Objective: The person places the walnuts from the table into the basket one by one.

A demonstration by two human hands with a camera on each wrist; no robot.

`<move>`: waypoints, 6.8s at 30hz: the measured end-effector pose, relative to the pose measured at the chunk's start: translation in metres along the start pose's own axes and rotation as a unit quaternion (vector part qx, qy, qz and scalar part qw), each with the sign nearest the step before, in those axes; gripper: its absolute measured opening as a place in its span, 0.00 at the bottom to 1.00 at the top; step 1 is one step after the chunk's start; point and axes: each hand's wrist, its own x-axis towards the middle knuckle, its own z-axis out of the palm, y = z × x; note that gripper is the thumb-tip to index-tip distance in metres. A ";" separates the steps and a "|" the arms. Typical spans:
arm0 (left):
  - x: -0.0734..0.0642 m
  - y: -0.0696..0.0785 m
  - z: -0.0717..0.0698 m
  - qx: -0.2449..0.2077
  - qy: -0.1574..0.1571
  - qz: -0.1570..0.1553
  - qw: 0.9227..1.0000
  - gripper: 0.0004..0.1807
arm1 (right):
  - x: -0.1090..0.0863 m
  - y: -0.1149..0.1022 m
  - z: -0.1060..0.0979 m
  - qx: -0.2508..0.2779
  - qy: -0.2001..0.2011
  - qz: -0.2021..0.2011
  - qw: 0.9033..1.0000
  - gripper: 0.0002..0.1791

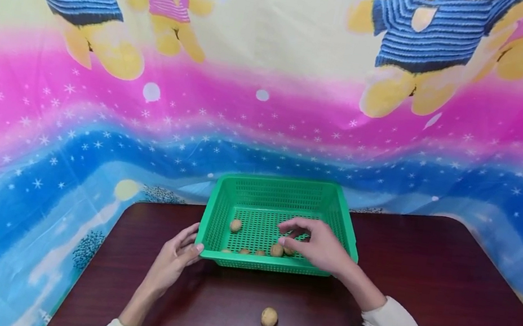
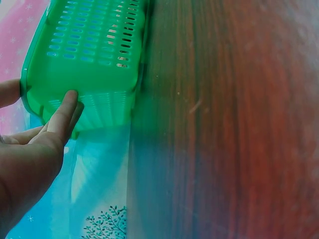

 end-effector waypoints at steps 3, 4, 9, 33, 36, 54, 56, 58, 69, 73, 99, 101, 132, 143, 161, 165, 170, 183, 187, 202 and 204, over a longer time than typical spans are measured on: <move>0.000 0.000 0.000 0.000 0.000 0.000 1.000 0.36 | -0.012 -0.001 0.000 0.007 -0.002 0.001 1.000 0.16; 0.000 0.000 0.000 0.001 0.000 0.000 1.000 0.36 | -0.015 -0.002 0.001 0.009 -0.002 0.002 1.000 0.15; -0.001 0.000 0.000 0.001 0.000 0.000 1.000 0.36 | -0.032 -0.003 0.001 0.023 -0.005 -0.007 1.000 0.16; -0.001 0.003 0.000 -0.014 -0.003 -0.005 1.000 0.36 | -0.101 0.018 0.035 0.095 -0.084 -0.039 0.991 0.16; -0.001 0.003 0.000 -0.014 -0.001 -0.007 1.000 0.36 | -0.104 0.024 0.044 0.092 -0.098 -0.052 0.990 0.16; 0.000 0.002 0.001 -0.008 0.003 -0.005 1.000 0.36 | -0.108 0.041 0.065 -0.017 -0.121 -0.109 0.986 0.15; -0.001 0.002 0.001 -0.006 0.004 -0.005 1.000 0.36 | -0.107 0.040 0.066 -0.032 -0.129 -0.107 0.985 0.15; -0.001 0.002 0.001 -0.006 0.003 -0.005 1.000 0.36 | -0.106 0.039 0.067 -0.045 -0.134 -0.104 0.985 0.15; 0.000 0.001 0.001 -0.014 0.000 -0.004 1.000 0.36 | -0.105 0.035 0.068 -0.059 -0.133 -0.110 0.983 0.12; 0.000 0.001 0.001 -0.015 -0.001 -0.003 1.000 0.36 | -0.105 0.033 0.063 -0.045 -0.124 -0.110 0.985 0.12; -0.001 0.002 0.001 -0.010 -0.001 -0.001 1.000 0.37 | -0.071 -0.013 0.005 -0.026 -0.076 -0.051 0.995 0.15; -0.001 0.003 0.002 -0.009 -0.001 -0.001 1.000 0.37 | -0.065 -0.015 0.002 -0.034 -0.064 -0.051 0.996 0.15; -0.001 0.002 0.001 -0.005 -0.002 0.001 1.000 0.37 | 0.029 0.023 0.009 -0.024 -0.050 0.024 0.998 0.14; -0.001 0.000 0.001 -0.010 -0.003 0.003 1.000 0.36 | 0.053 0.034 0.012 -0.024 -0.067 0.047 0.996 0.14; -0.002 0.002 0.001 -0.005 -0.001 0.003 1.000 0.36 | 0.056 0.037 0.020 -0.071 -0.075 0.047 0.994 0.19; -0.002 0.002 0.000 -0.006 0.000 0.002 1.000 0.36 | 0.056 0.038 0.019 -0.048 -0.059 0.066 0.995 0.20; -0.001 0.001 0.000 -0.003 -0.004 0.000 1.000 0.36 | 0.054 0.036 0.015 -0.019 -0.039 0.060 0.997 0.19; -0.001 0.001 0.000 -0.010 -0.008 0.000 1.000 0.37 | 0.009 0.016 0.002 0.016 -0.008 0.013 1.000 0.17; -0.001 0.001 0.000 -0.009 -0.006 0.001 1.000 0.37 | -0.013 0.002 0.003 0.045 0.002 0.001 0.999 0.17; -0.001 0.001 -0.001 -0.008 -0.003 0.005 1.000 0.37 | -0.063 -0.003 0.032 0.071 -0.043 -0.040 0.996 0.14; 0.000 0.001 0.000 -0.010 -0.002 0.003 1.000 0.38 | -0.067 0.000 0.036 0.074 -0.053 -0.039 0.995 0.15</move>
